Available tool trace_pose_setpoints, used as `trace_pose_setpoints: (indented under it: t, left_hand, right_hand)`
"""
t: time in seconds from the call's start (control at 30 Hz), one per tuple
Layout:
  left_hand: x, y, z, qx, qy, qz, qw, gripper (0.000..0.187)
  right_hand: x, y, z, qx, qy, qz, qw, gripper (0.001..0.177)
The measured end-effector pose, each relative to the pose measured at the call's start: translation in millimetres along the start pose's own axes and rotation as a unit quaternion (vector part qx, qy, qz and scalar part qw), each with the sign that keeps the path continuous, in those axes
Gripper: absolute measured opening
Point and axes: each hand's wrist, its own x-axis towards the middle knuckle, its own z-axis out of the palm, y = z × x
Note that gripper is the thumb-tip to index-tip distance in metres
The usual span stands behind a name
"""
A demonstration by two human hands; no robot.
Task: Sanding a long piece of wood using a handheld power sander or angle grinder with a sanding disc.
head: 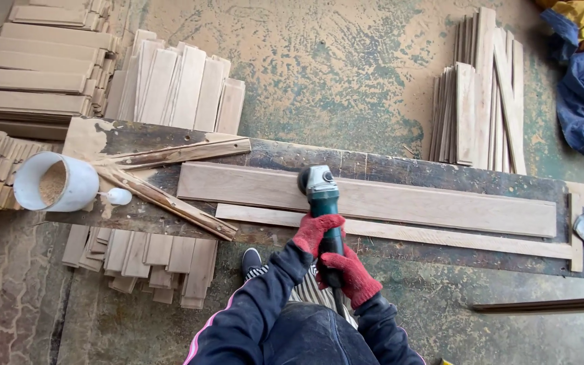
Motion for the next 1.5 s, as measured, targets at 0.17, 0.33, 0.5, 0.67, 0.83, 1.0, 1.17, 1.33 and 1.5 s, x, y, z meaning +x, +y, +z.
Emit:
trace_pose_setpoints:
  t: [0.17,0.33,0.5,0.67,0.83,1.0,1.17,1.33,1.5]
  left_hand:
    - [33,-59,53,0.084,-0.039,-0.056,0.994,0.048]
    - [42,-75,77,0.210,-0.024,-0.058,0.976,0.060]
    - [23,-47,36,0.104,-0.023,-0.039,0.994,0.047]
    - [-24,3,-13,-0.017,0.003,0.027,0.999,0.033]
    - [-29,10,-14,-0.006,0.046,0.043,0.998,0.032]
    - [0,-9,12,-0.022,0.019,0.017,0.999,0.027]
    - [36,-51,42,0.145,0.005,0.007,0.989,0.045]
    - [34,-62,75,0.262,-0.005,-0.041,0.964,0.064]
    - [22,-51,50,0.223,0.006,-0.018,0.975,0.062]
  right_hand:
    - [-23,17,-66,0.075,0.029,-0.097,0.992,0.038]
    - [-29,19,-82,0.090,0.085,-0.080,0.989,0.057]
    - [-11,20,-55,0.095,0.048,-0.070,0.992,0.045]
    - [-1,3,15,-0.037,0.035,0.037,0.998,0.050]
    - [-1,-2,24,-0.053,0.041,0.044,0.997,0.042]
    - [-3,1,-10,-0.036,0.033,-0.005,0.999,0.044]
    - [-11,11,-60,0.014,0.098,-0.048,0.994,0.044]
    - [-30,10,-78,0.040,0.114,-0.067,0.990,0.045]
    - [-28,8,-61,0.005,0.100,-0.055,0.993,0.043]
